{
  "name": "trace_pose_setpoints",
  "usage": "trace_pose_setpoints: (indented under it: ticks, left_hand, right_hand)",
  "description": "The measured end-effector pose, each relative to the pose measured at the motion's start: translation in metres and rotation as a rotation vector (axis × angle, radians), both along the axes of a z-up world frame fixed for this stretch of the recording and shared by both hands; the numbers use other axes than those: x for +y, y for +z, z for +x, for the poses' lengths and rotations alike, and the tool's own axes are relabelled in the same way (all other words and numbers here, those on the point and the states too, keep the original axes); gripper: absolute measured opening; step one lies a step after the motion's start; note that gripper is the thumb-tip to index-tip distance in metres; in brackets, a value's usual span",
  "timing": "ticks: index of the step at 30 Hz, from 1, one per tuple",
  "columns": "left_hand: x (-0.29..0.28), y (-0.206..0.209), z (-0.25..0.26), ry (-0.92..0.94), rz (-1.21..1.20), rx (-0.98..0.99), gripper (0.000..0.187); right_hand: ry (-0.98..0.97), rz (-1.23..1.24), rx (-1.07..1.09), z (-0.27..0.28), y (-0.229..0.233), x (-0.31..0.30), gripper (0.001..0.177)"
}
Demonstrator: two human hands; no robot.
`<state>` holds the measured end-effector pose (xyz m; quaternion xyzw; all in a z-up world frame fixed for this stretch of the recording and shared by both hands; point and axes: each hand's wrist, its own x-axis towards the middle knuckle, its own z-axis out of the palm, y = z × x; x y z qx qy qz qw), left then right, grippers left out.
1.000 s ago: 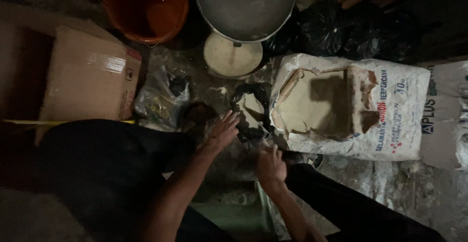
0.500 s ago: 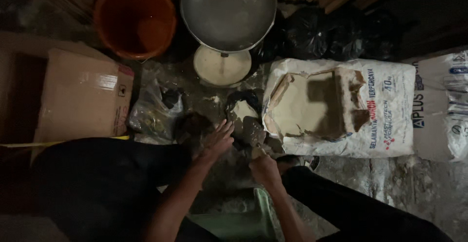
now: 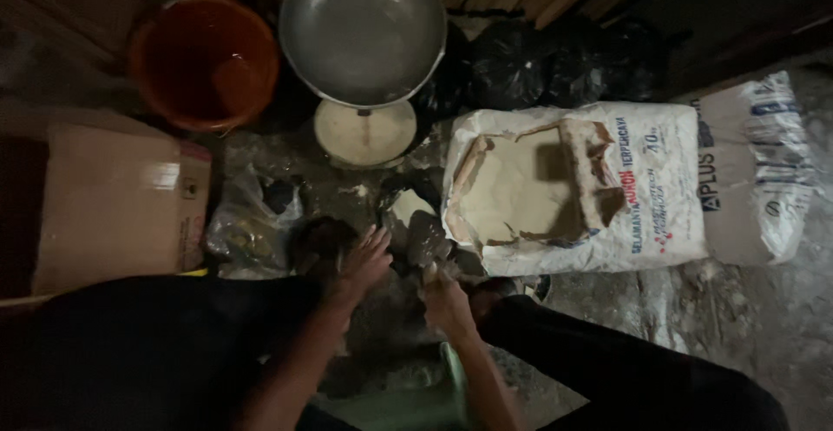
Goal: The person scoops a white powder from a large bag using a trowel and transfers it into a black plastic bag held open with the left hand. The person repeatedly scoops and deposits the powder into the bag.
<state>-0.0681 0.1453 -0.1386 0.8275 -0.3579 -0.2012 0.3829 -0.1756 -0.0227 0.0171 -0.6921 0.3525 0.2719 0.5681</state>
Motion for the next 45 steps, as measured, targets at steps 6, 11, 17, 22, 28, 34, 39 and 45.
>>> trace_pose_setpoints:
  ticks: [6, 11, 17, 22, 28, 34, 39, 45]
  left_hand:
    - [-0.003, 0.120, 0.030, -0.223, 0.334, -0.596, 0.050]
    - [-0.018, 0.138, 0.054, -0.018, 0.352, -0.621, 0.043]
    - [-0.033, 0.170, 0.059, 0.024, 0.299, -0.579, 0.038]
    - [-0.029, 0.184, 0.069, 0.120, 0.249, -0.583, 0.041]
    - [-0.036, 0.203, 0.047, 0.221, 0.305, -0.351, 0.027]
    - [-0.013, 0.085, -0.024, -0.112, 0.178, -0.186, 0.051]
    - [-0.028, 0.066, -0.036, -0.527, 0.684, -0.397, 0.037]
    - [-0.028, 0.093, -0.067, -0.744, 0.986, -0.583, 0.057]
  right_hand:
    - [-0.327, 0.176, 0.166, -0.004, 0.122, 0.005, 0.057]
    - [-0.291, 0.321, 0.002, -0.015, 0.122, -0.009, 0.061]
    - [0.000, 0.087, -0.105, -0.008, 0.112, -0.006, 0.066]
    - [-0.014, 0.025, -0.128, -0.024, 0.111, -0.007, 0.066]
    - [-0.068, -0.198, -0.291, -0.034, 0.086, -0.006, 0.061]
    - [-0.019, -0.288, -0.337, -0.022, 0.088, 0.000, 0.059]
    - [-0.006, -0.382, -0.498, -0.029, 0.065, -0.003, 0.056]
    - [-0.045, -0.408, -0.213, -0.034, 0.115, -0.020, 0.060]
